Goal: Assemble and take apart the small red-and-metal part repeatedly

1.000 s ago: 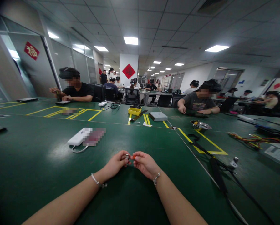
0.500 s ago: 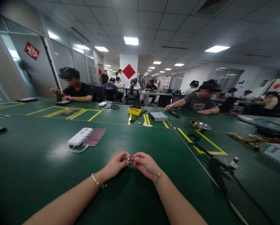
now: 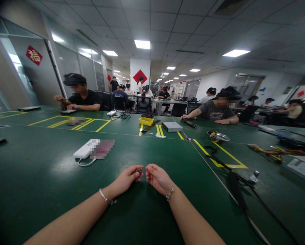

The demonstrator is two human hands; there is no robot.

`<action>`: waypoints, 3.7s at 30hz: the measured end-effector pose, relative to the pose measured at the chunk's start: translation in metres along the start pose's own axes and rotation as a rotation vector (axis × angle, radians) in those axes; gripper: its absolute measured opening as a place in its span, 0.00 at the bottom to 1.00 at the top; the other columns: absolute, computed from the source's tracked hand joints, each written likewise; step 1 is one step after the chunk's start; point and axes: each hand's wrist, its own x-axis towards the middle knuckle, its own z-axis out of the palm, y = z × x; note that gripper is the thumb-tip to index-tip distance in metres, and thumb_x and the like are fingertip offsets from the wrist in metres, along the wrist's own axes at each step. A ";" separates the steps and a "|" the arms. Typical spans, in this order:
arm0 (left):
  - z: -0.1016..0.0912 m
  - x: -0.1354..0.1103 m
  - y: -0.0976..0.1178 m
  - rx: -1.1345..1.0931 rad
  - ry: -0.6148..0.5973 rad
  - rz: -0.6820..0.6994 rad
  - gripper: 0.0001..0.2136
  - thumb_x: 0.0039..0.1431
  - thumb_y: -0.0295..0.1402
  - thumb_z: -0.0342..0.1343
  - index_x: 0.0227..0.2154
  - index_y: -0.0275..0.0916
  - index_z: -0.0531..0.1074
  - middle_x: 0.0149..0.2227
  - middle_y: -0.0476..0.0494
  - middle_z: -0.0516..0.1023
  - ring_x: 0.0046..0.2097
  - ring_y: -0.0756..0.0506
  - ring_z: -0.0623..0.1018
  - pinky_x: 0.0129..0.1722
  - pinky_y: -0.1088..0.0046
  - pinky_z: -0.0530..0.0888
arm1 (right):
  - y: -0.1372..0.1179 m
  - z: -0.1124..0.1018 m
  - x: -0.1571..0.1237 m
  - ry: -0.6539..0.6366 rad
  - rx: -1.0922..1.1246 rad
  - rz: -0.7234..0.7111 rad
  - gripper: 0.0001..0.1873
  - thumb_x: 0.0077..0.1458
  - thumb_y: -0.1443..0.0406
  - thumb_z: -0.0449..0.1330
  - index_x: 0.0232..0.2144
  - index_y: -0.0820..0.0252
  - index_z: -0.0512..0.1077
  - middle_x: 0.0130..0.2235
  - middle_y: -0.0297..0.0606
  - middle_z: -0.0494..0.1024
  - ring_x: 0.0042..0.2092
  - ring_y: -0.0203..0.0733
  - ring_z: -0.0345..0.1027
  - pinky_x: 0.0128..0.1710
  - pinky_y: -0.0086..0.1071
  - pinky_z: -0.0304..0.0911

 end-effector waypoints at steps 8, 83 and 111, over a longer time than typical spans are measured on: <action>0.000 0.001 -0.004 -0.051 0.026 0.044 0.13 0.50 0.28 0.50 0.41 0.34 0.62 0.29 0.48 0.68 0.29 0.53 0.69 0.31 0.75 0.66 | -0.001 0.000 -0.001 -0.011 0.031 -0.005 0.11 0.42 0.68 0.61 0.32 0.61 0.66 0.27 0.33 0.71 0.28 0.30 0.65 0.32 0.28 0.59; -0.004 0.003 -0.001 -0.006 0.056 0.045 0.08 0.51 0.29 0.47 0.35 0.35 0.66 0.31 0.46 0.71 0.29 0.52 0.70 0.29 0.75 0.65 | -0.001 0.002 -0.002 0.000 -0.003 -0.010 0.12 0.39 0.70 0.63 0.30 0.62 0.67 0.30 0.36 0.75 0.28 0.30 0.66 0.35 0.30 0.59; -0.002 -0.001 0.008 -0.070 0.079 0.039 0.06 0.48 0.30 0.50 0.31 0.34 0.67 0.30 0.46 0.72 0.30 0.51 0.70 0.34 0.73 0.66 | -0.001 0.002 -0.002 0.035 -0.035 -0.073 0.11 0.36 0.69 0.64 0.25 0.61 0.66 0.27 0.32 0.72 0.29 0.31 0.65 0.36 0.32 0.59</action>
